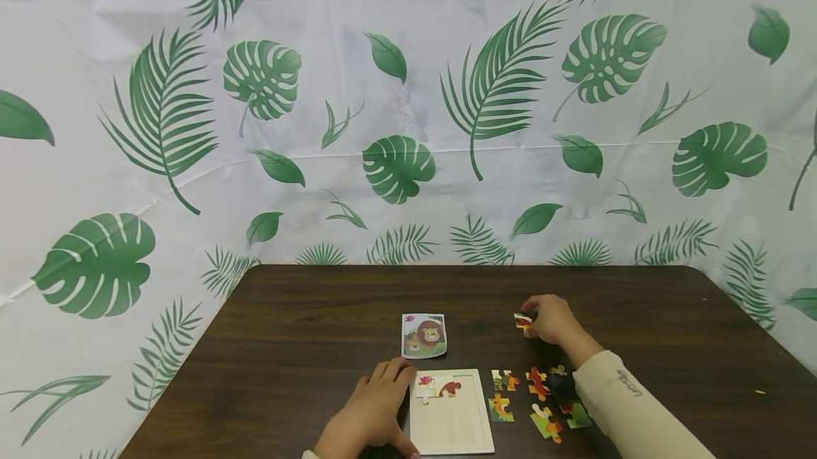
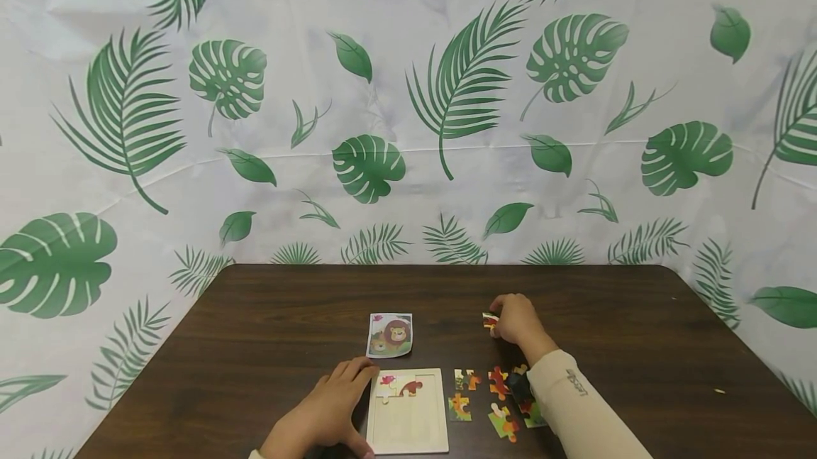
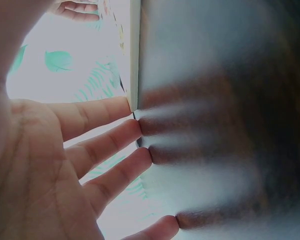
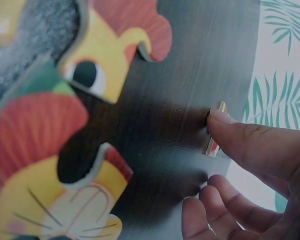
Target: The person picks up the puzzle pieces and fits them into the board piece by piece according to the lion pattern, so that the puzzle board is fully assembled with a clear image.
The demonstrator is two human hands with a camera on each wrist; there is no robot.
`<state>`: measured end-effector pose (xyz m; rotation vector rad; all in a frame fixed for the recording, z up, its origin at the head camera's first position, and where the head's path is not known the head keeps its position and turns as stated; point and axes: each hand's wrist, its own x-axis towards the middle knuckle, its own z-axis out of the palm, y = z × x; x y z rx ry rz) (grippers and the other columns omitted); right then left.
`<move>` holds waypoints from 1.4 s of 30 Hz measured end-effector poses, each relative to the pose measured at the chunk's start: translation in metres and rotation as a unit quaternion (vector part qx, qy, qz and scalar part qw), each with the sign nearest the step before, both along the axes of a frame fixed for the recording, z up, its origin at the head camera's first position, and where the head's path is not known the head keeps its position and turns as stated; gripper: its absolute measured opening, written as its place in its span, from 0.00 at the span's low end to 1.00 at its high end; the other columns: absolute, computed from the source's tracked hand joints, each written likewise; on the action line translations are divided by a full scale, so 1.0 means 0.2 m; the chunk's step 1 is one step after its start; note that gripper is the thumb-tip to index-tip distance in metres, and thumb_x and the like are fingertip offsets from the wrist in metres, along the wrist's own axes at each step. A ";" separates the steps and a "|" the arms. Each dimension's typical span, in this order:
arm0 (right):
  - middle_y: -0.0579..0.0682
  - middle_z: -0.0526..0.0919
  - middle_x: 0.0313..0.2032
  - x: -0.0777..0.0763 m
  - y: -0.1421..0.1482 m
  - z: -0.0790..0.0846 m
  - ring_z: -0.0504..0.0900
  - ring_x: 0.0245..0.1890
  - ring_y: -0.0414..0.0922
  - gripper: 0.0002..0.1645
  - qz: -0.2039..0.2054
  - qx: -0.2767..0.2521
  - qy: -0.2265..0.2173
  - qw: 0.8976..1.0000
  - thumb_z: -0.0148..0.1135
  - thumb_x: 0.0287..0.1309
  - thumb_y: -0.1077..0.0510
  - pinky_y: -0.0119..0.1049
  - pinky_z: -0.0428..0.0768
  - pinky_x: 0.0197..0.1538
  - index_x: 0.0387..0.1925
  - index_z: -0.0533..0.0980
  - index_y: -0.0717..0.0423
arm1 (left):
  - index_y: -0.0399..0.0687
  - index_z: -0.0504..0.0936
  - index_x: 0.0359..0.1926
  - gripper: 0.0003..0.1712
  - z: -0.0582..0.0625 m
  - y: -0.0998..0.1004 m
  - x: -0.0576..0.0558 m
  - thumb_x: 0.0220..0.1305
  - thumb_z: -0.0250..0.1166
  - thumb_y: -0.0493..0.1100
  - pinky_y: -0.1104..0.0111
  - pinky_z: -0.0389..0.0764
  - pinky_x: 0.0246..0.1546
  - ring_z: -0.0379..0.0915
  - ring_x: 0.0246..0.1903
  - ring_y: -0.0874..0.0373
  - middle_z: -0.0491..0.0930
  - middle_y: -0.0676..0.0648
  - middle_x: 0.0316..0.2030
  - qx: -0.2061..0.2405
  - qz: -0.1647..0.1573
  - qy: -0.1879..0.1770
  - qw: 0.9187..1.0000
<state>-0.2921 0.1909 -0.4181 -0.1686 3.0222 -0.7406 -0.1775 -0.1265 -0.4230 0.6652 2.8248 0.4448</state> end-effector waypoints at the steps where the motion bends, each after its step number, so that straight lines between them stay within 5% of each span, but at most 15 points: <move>1: 0.68 0.77 0.42 0.00 0.00 0.00 0.72 0.44 0.65 0.22 0.000 0.000 0.000 1.000 0.74 0.38 0.66 0.53 0.74 0.42 0.40 0.78 0.65 | 0.46 0.65 0.63 0.62 0.00 0.00 0.00 0.24 0.77 0.67 0.44 0.65 0.49 0.54 0.60 0.45 0.60 0.42 0.62 0.000 0.000 0.000 1.000; 13: 0.63 0.77 0.37 0.00 0.00 0.01 0.74 0.37 0.59 0.21 -0.002 0.003 0.014 1.000 0.75 0.37 0.66 0.49 0.74 0.38 0.35 0.75 0.65 | 0.46 0.65 0.62 0.62 0.01 0.00 0.00 0.24 0.77 0.67 0.45 0.66 0.48 0.55 0.59 0.46 0.60 0.43 0.61 -0.003 -0.006 0.013 1.000; 24: 0.56 0.76 0.32 0.01 -0.01 -0.02 0.72 0.31 0.51 0.23 -0.025 -0.047 0.022 0.998 0.72 0.34 0.71 0.45 0.72 0.33 0.34 0.70 0.62 | 0.46 0.65 0.63 0.62 0.00 0.00 0.00 0.24 0.77 0.66 0.44 0.66 0.48 0.55 0.60 0.45 0.60 0.42 0.62 -0.001 -0.004 0.009 1.000; 42: 0.52 0.75 0.27 0.03 0.03 -0.08 0.73 0.26 0.46 0.16 -0.009 -0.098 0.091 0.991 0.67 0.38 0.73 0.38 0.72 0.27 0.31 0.72 0.61 | 0.47 0.64 0.63 0.61 -0.02 -0.01 -0.01 0.24 0.76 0.65 0.45 0.66 0.48 0.54 0.61 0.45 0.59 0.42 0.63 0.002 -0.003 0.001 1.000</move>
